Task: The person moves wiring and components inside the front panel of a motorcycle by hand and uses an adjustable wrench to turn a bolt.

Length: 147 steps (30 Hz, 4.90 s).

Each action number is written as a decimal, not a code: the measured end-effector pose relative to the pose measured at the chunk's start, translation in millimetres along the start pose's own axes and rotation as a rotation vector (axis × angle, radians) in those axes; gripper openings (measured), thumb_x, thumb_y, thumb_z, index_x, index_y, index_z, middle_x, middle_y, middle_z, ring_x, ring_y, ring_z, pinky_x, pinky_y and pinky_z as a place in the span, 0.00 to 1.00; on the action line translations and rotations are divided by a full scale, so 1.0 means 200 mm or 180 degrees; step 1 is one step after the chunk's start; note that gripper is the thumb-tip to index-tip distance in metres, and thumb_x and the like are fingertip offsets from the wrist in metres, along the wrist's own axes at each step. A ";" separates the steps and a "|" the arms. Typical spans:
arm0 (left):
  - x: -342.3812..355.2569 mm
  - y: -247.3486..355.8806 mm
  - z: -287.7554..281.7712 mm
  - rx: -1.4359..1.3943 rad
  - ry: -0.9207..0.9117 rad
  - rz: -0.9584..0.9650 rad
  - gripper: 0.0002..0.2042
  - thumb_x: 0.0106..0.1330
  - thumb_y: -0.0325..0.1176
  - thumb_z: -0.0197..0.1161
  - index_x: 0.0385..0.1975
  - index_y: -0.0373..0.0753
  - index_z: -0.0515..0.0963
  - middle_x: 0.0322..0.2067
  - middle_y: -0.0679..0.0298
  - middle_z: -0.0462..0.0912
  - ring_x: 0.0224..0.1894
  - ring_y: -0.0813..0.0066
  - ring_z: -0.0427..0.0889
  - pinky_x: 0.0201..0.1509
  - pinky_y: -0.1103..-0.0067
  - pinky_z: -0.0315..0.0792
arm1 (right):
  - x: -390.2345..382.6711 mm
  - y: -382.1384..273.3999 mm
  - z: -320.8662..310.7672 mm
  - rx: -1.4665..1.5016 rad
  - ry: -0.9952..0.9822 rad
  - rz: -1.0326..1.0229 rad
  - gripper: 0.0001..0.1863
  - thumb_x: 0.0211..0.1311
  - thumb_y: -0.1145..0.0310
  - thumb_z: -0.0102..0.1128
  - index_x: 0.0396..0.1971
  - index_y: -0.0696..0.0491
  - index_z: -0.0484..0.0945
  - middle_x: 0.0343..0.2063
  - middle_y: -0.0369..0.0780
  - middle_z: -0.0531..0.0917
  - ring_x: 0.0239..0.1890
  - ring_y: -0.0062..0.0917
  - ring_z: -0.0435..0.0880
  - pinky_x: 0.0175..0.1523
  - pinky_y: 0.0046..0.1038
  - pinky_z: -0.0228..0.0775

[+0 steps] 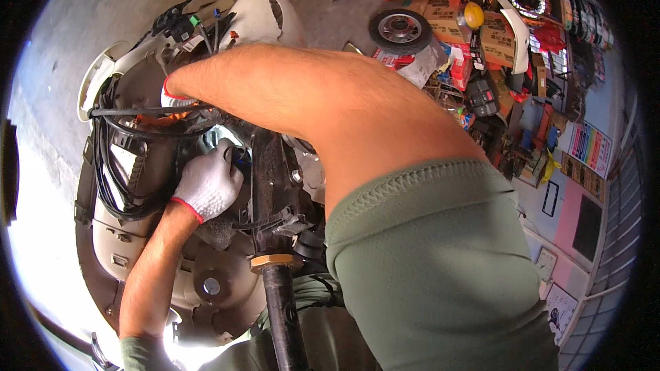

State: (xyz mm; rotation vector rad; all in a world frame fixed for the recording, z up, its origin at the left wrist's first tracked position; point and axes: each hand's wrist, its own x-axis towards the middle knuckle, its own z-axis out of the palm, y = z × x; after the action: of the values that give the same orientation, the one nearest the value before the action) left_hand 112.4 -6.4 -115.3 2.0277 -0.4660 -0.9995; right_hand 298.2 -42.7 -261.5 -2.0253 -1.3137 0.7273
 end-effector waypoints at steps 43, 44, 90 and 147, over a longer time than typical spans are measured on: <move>-0.02 0.02 -0.04 0.0132 -0.0187 -0.0039 0.18 0.62 0.34 0.59 0.49 0.31 0.68 0.24 0.41 0.80 0.30 0.39 0.82 0.36 0.53 0.77 | -0.04 -0.17 0.04 -0.0953 0.0771 0.0641 0.09 0.53 0.59 0.63 0.24 0.49 0.83 0.25 0.40 0.83 0.29 0.34 0.81 0.36 0.38 0.70; -0.01 0.00 -0.03 0.0107 -0.0204 -0.0034 0.18 0.62 0.34 0.59 0.49 0.31 0.68 0.24 0.41 0.80 0.30 0.39 0.82 0.36 0.53 0.77 | -0.04 -0.17 0.01 -0.0942 0.0749 0.0660 0.09 0.53 0.59 0.63 0.24 0.49 0.83 0.25 0.40 0.83 0.29 0.34 0.81 0.36 0.38 0.70; 0.00 0.00 0.00 -0.0081 -0.0286 0.0109 0.17 0.62 0.37 0.59 0.45 0.30 0.71 0.26 0.42 0.81 0.31 0.39 0.82 0.38 0.54 0.77 | -0.37 -0.29 -0.32 0.0868 -0.2160 0.2732 0.10 0.54 0.67 0.57 0.21 0.56 0.83 0.17 0.37 0.79 0.20 0.26 0.73 0.28 0.33 0.65; 0.00 0.05 -0.06 -0.0259 -0.0317 0.0017 0.15 0.62 0.36 0.58 0.43 0.33 0.69 0.25 0.40 0.79 0.31 0.37 0.81 0.38 0.51 0.75 | -0.27 -0.20 -0.06 0.0938 -0.2308 0.3130 0.14 0.63 0.63 0.56 0.28 0.57 0.84 0.24 0.41 0.85 0.26 0.30 0.83 0.34 0.34 0.75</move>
State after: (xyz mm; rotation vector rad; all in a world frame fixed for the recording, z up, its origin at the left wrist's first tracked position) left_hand 121.4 -6.2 -102.6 1.9101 -0.4754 -1.1027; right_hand 264.2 -82.6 -218.2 -2.1575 -0.3492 2.0928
